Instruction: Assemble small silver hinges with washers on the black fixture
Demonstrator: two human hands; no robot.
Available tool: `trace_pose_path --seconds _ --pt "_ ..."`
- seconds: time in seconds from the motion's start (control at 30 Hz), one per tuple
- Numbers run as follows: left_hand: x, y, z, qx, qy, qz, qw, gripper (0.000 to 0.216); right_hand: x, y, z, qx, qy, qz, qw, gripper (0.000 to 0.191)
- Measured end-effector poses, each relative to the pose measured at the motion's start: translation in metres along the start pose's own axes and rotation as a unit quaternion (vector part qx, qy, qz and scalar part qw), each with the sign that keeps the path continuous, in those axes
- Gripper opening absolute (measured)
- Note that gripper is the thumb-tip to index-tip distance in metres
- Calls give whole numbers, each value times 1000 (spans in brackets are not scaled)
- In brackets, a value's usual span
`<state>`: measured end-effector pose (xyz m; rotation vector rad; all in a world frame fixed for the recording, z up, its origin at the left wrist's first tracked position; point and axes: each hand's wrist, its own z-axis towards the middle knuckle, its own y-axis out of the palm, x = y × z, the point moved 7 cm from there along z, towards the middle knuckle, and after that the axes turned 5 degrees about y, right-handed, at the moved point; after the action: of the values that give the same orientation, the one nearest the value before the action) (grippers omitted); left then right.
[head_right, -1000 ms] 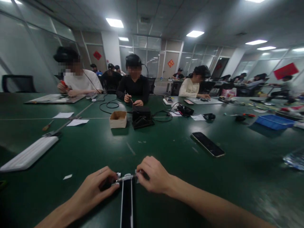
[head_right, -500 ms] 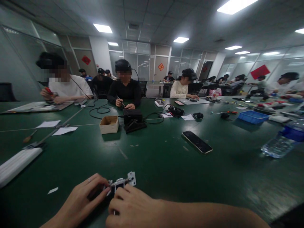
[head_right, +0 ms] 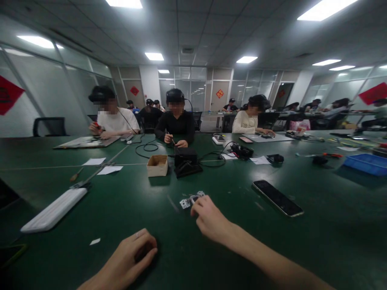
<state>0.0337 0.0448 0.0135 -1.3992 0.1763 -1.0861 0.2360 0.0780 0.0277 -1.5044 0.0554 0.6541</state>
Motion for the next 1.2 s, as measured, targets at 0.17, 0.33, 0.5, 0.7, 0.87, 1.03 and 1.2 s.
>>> trace_pose_path --seconds 0.17,0.33,0.5,0.7,0.87,1.03,1.2 --pt "-3 5 -3 -18 -4 0 1000 15 84 -18 23 122 53 -49 990 27" --pt "-1 7 -4 -29 -12 13 999 13 162 -37 35 173 131 -137 967 30" --pt "3 4 -4 -33 -13 24 999 11 207 -51 36 178 182 -173 951 38" --pt "5 3 -4 -45 -13 29 999 10 232 -59 61 144 233 -215 938 39" --pt "6 3 -4 -41 -14 32 999 8 246 -51 87 96 229 -221 943 34" --pt "4 6 -5 -51 -9 40 998 7 258 -52 93 91 230 -221 943 34" --pt "2 6 -6 -54 -7 42 998 8 266 -62 95 80 231 -218 945 34"
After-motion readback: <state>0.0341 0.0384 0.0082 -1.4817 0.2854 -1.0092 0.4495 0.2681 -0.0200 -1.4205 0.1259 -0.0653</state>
